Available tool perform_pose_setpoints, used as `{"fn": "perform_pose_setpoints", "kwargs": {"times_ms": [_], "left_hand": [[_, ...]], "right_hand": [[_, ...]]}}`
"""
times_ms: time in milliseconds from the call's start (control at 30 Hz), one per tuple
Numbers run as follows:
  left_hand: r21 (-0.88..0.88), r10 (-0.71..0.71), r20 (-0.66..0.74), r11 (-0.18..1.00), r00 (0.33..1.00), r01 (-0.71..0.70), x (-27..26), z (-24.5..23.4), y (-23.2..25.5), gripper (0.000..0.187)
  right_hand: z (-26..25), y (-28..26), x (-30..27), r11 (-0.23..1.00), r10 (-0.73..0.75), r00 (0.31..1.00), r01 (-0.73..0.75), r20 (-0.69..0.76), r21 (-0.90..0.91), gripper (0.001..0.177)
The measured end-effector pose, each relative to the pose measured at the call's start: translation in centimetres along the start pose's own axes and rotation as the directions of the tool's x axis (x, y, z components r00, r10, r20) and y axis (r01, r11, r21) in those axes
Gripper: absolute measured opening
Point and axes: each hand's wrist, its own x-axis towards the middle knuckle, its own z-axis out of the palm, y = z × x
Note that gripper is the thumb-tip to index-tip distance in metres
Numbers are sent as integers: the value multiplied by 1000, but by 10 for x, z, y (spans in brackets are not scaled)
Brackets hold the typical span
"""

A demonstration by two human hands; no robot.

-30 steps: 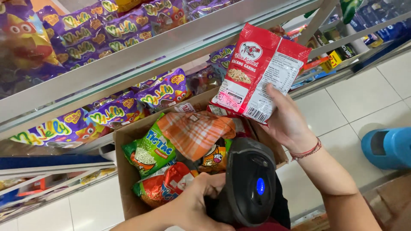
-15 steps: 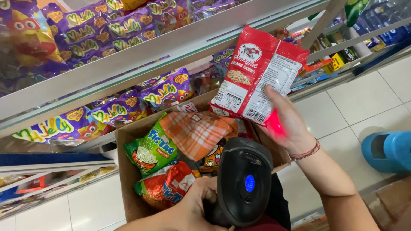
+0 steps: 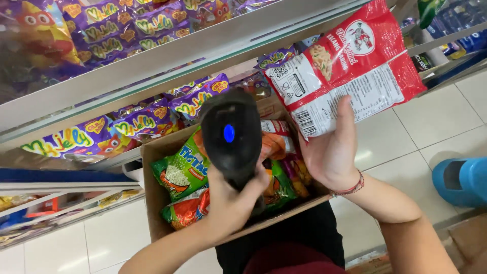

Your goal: Wiping snack bags with a cloth and scanning them with a handheld scanner in a store aisle.

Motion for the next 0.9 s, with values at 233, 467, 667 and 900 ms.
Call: {"fn": "perform_pose_setpoints", "kwargs": {"times_ms": [233, 467, 667, 900], "left_hand": [[264, 373, -40, 899, 927, -350, 34, 22, 14, 20], [283, 423, -44, 874, 905, -395, 42, 23, 6, 30], [305, 430, -57, 867, 901, -395, 48, 9, -17, 24], [204, 313, -128, 937, 941, -284, 47, 8, -24, 15]], "right_hand": [[18, 27, -10, 994, -107, 992, 106, 61, 19, 66], [12, 39, -12, 984, -170, 982, 174, 81, -44, 72], [19, 23, -2, 998, -66, 991, 65, 112, 18, 65], [24, 6, 9, 986, 121, 984, -135, 133, 96, 59]]}}
